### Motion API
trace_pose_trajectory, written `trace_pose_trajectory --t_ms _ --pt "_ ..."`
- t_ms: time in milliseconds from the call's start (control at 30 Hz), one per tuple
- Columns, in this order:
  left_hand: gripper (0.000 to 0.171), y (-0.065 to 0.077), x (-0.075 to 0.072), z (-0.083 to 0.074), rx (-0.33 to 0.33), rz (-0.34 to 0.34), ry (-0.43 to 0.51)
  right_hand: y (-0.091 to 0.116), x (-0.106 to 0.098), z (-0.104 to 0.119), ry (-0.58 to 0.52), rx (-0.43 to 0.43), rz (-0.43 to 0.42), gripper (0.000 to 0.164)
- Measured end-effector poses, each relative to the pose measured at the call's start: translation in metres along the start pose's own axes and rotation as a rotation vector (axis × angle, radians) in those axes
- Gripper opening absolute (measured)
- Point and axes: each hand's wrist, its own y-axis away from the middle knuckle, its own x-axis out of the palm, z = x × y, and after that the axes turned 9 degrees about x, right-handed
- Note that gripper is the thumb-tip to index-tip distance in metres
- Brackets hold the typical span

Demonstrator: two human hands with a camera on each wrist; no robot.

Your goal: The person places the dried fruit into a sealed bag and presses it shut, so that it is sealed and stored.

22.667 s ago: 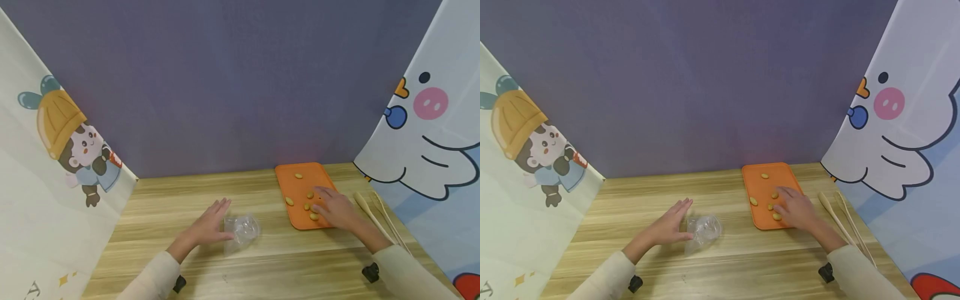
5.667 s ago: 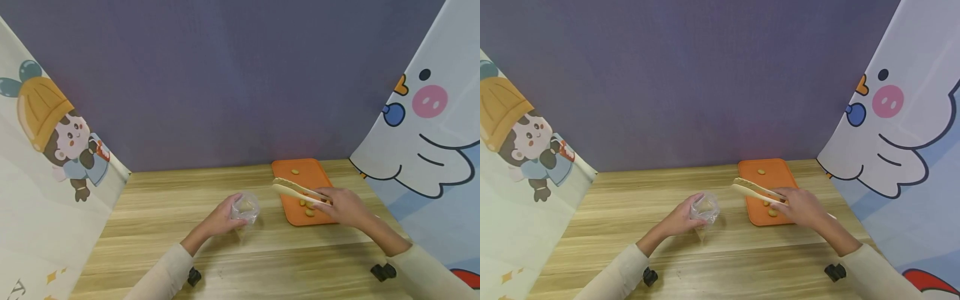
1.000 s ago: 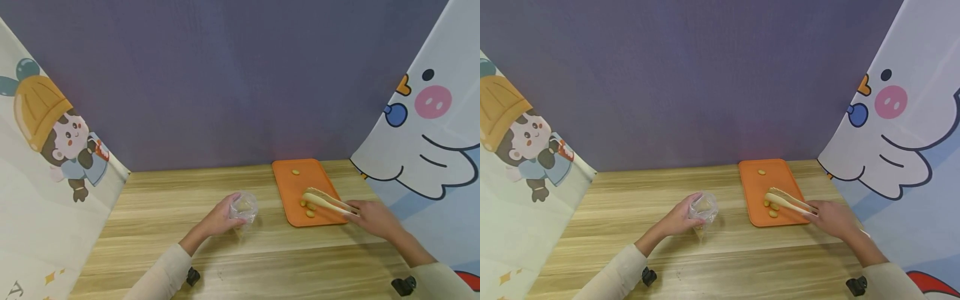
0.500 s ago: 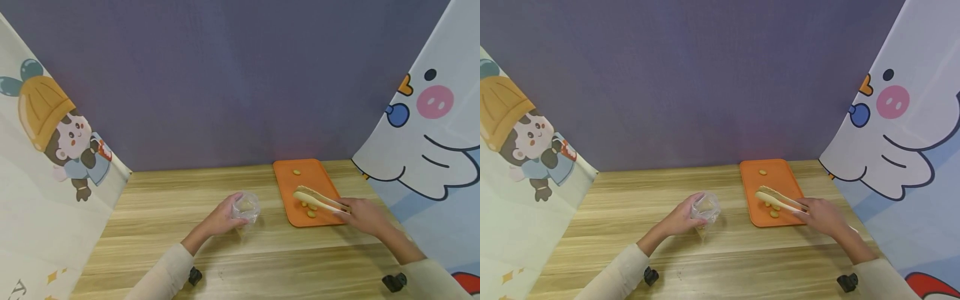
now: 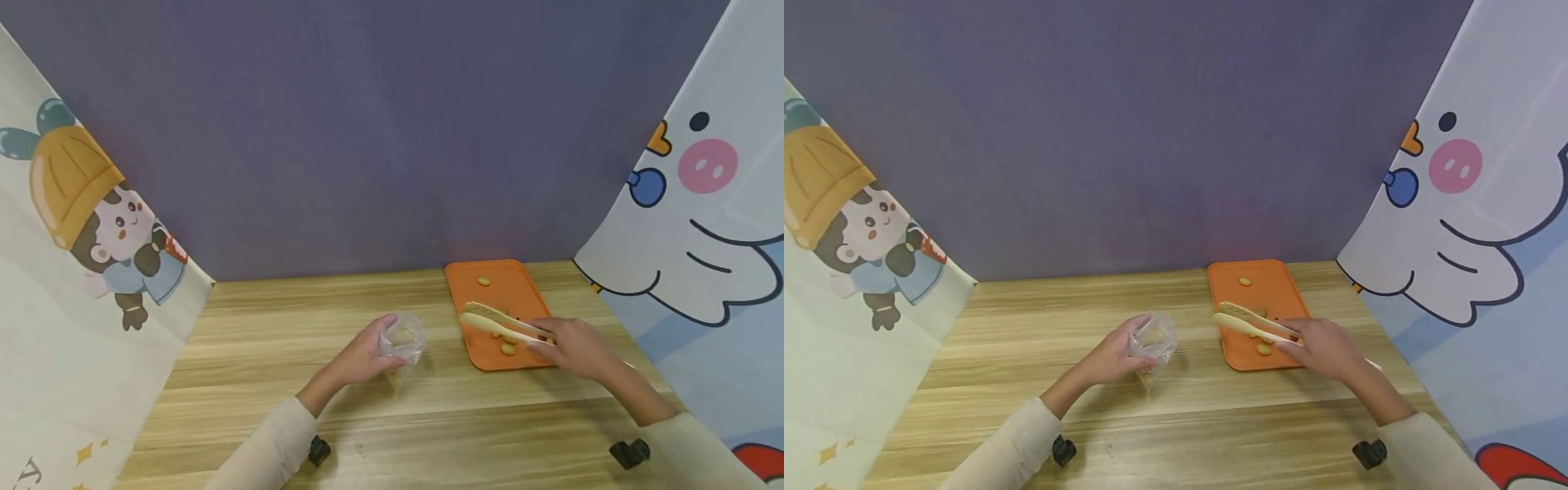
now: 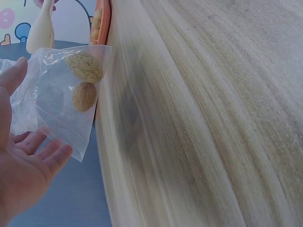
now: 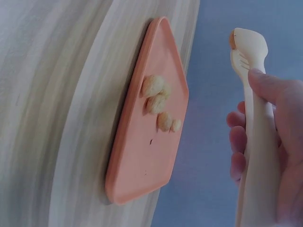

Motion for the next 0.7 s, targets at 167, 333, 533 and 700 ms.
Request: trace_pose_trajectory --t_ms 167,333,533,700 --pt "0.09 0.0 0.0 0.0 0.013 -0.004 0.011 -0.004 -0.001 0.009 -0.01 -0.023 -0.009 0.049" --pt "0.09 -0.001 0.001 -0.001 0.025 -0.005 0.019 -0.007 -0.004 0.02 -0.043 -0.04 -0.009 0.046" --pt "0.09 -0.002 0.001 -0.002 0.024 -0.006 0.029 -0.011 -0.006 0.032 -0.066 -0.074 -0.014 0.038" --pt "0.091 -0.003 0.002 -0.003 0.02 -0.003 0.029 -0.013 -0.007 0.038 -0.076 -0.111 -0.051 0.041"
